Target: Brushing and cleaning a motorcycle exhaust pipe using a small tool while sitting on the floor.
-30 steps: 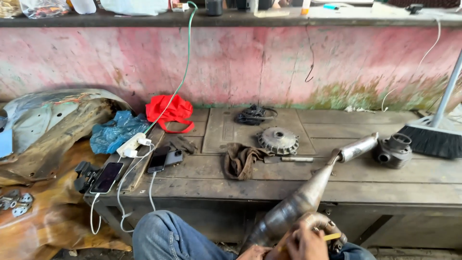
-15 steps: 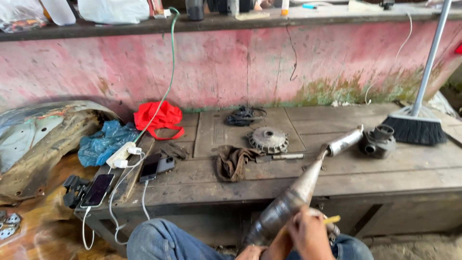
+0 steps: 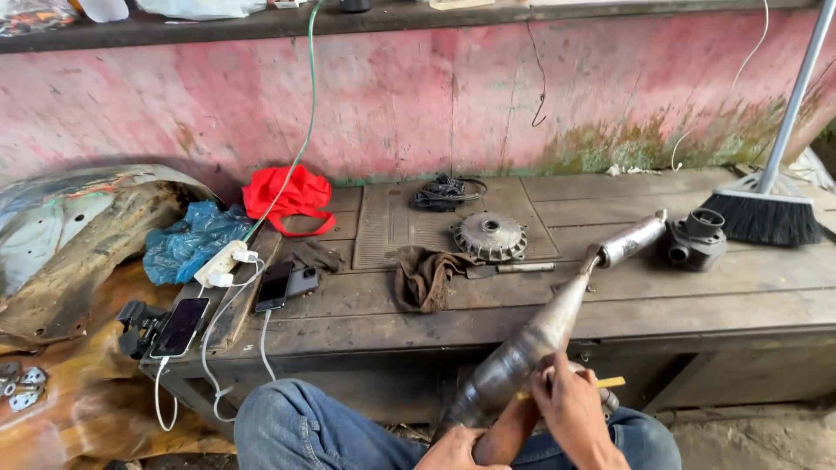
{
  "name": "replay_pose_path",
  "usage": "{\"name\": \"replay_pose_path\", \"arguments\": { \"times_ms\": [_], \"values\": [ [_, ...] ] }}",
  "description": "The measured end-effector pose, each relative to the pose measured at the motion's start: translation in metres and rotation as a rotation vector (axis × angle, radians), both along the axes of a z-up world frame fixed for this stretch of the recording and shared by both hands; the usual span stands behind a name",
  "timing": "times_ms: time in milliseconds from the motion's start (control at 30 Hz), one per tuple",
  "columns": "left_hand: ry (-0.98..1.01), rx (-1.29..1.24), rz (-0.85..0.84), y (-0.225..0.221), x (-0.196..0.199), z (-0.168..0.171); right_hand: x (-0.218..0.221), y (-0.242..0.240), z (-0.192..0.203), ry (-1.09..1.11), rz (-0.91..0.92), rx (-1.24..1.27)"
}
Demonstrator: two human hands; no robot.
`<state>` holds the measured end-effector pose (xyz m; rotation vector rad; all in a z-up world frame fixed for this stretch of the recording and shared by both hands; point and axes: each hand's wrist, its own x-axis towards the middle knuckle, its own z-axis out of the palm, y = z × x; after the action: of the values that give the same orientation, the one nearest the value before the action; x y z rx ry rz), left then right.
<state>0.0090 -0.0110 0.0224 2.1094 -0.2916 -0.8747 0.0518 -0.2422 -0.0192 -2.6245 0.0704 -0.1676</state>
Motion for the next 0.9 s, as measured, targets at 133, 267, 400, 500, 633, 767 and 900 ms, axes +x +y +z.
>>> {"name": "replay_pose_path", "arguments": {
  "times_ms": [133, 267, 400, 500, 633, 767, 900],
  "values": [
    [-0.011, 0.039, 0.062, -0.004, -0.006, 0.028, 0.004, -0.007, -0.061, -0.195, 0.211, -0.203],
    [-0.090, -0.071, 0.005, 0.007, -0.012, 0.001, -0.019, 0.006, -0.006, -0.197, 0.060, 0.037],
    [-0.201, -0.193, -0.043, 0.005, -0.008, -0.003, -0.028, 0.006, -0.007, -0.361, 0.230, 0.043],
    [-0.183, -0.134, -0.048, 0.004, -0.008, -0.001, -0.010, -0.015, -0.012, -0.161, 0.021, 0.075],
    [-0.232, -0.226, -0.039, 0.006, -0.008, -0.019, -0.030, 0.004, -0.016, -0.306, 0.231, 0.026],
    [-0.214, -0.217, -0.029, 0.006, -0.011, -0.017, -0.026, 0.000, 0.005, -0.335, 0.109, 0.152],
    [-0.230, -0.165, -0.037, 0.005, -0.007, -0.025, -0.048, 0.018, -0.009, -0.250, 0.273, 0.143]
  ]
}}
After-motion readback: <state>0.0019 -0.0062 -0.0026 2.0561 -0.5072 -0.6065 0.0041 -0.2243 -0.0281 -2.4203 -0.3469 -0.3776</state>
